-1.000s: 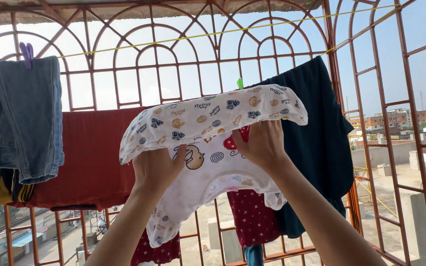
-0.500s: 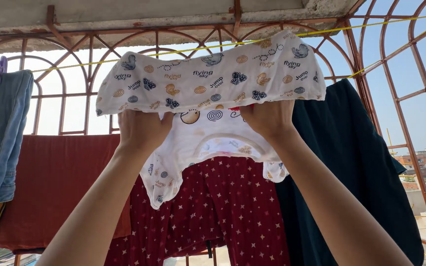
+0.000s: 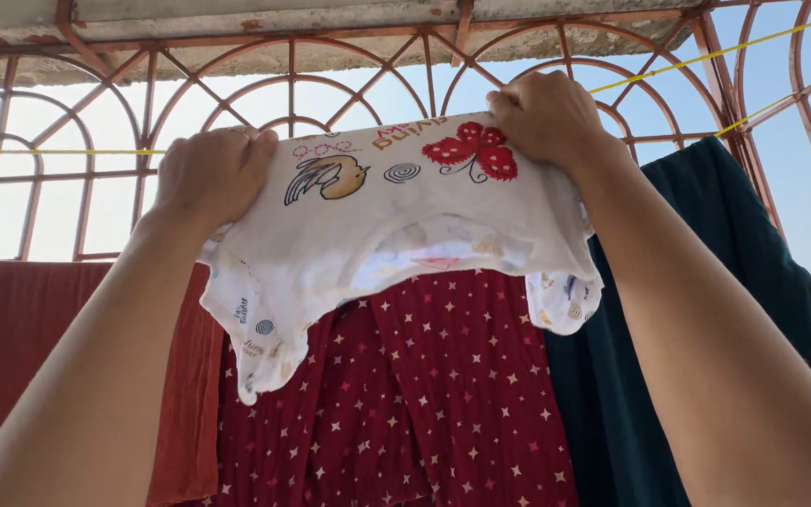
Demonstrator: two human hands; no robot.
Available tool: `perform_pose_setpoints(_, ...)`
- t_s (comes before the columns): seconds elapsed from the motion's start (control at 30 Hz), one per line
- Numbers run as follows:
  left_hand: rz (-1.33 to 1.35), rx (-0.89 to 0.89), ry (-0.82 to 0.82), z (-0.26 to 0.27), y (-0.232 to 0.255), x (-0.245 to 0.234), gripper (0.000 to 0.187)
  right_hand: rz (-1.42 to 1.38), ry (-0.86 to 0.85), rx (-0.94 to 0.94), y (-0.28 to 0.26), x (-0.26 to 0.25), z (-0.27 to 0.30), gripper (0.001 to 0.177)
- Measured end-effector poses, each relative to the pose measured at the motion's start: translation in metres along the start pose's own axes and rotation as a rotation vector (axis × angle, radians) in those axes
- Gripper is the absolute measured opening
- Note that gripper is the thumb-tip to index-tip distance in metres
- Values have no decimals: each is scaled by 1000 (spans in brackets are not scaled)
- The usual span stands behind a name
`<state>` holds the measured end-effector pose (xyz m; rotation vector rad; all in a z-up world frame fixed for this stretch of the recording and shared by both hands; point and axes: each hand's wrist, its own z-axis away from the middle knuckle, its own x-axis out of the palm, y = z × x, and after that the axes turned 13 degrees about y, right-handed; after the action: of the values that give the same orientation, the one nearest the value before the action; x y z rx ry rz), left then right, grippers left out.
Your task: The person removes wet clothes from a washing machine and hangs them on a clothesline on a balcony. They handle various items including shirts, pants, and a baby onesie, spreading them out to dry.
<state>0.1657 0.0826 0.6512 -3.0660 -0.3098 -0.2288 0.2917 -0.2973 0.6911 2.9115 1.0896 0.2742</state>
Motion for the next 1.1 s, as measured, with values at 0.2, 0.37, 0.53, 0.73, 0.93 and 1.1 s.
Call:
perform_pose_setpoints(0.2,240,115,224,-4,-18,-24,53,-47,143,-25,24,-18,-1,38)
perform_pose_setpoints(0.37,343,234,262,9,-37,6,40,-5,24,70,36,-4,11,42)
perform_pose_setpoints(0.53,477,125,276,0,-47,20,32,-114,232,-127,49,0,-2,38)
perform_pose_setpoints(0.73,221,20,304,-21,-54,19,28,-171,127,111,38,-12,-21,36)
perform_pose_setpoints(0.93,-11,35,290,-29,-49,24,27,-338,69,112,32,-14,-49,51)
perform_pose_setpoints(1.1,22,-29,281,-17,-33,8,36,-312,-23,191,47,-6,-70,46)
